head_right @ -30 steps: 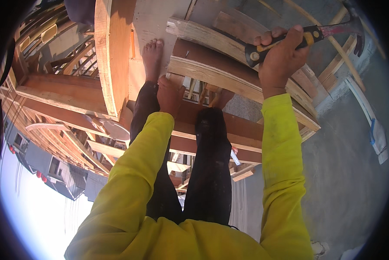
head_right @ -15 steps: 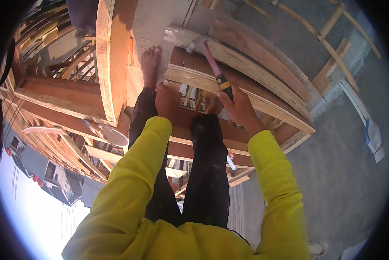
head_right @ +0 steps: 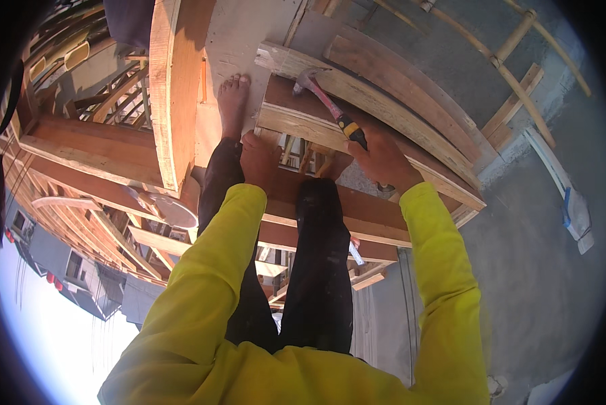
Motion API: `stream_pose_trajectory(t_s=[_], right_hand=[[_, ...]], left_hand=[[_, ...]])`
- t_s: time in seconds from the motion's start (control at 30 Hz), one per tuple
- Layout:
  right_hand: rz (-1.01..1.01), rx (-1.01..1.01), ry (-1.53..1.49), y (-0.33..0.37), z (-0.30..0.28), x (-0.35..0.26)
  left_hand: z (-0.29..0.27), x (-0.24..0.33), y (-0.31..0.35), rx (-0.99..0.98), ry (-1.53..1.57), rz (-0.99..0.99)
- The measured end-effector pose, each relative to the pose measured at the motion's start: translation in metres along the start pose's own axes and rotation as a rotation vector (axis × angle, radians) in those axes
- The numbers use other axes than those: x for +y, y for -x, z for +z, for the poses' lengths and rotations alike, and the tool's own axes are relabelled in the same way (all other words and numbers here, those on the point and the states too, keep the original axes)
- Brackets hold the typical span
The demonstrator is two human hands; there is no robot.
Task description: The person assembles a wooden structure by positioning planks and hammering nails into place. They repeatedly retrieve nails from a bucket and secure joints with a hammer while another person assists by holding pieces.
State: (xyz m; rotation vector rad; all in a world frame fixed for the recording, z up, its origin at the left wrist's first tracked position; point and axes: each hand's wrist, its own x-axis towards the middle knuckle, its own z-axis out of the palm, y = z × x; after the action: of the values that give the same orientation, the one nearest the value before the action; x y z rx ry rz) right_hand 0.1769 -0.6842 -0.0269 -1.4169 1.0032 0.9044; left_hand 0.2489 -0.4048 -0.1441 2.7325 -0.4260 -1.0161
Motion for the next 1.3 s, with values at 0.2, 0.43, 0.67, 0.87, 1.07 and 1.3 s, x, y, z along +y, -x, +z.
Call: stream_pose_trajectory(t_s=[0.2, 0.43, 0.67, 0.87, 1.07, 1.3], right_hand=[[-0.536, 0.845, -0.952, -0.012, -0.124, -0.073], [-0.240, 0.524, -0.622, 0.010, -0.057, -0.051], [-0.649, 0.705, -1.141, -0.047, -0.147, -0.057], [-0.099, -0.384, -0.236, -0.031, -0.058, 0.007], [-0.360, 0.701, -0.599, -0.003, -0.120, -0.057], [-0.277, 0.663, -0.630, -0.020, -0.031, -0.050]], left_hand=[[-0.003, -0.008, -0.005, 0.029, -0.033, 0.002], [-0.006, -0.004, -0.005, -0.035, -0.006, -0.027], [-0.002, -0.005, -0.009, 0.040, -0.013, 0.033], [0.013, -0.008, 0.013, 0.010, -0.040, 0.030], [-0.001, -0.015, -0.002, 0.020, -0.064, -0.005], [0.010, -0.023, -0.008, 0.028, -0.076, -0.007]])
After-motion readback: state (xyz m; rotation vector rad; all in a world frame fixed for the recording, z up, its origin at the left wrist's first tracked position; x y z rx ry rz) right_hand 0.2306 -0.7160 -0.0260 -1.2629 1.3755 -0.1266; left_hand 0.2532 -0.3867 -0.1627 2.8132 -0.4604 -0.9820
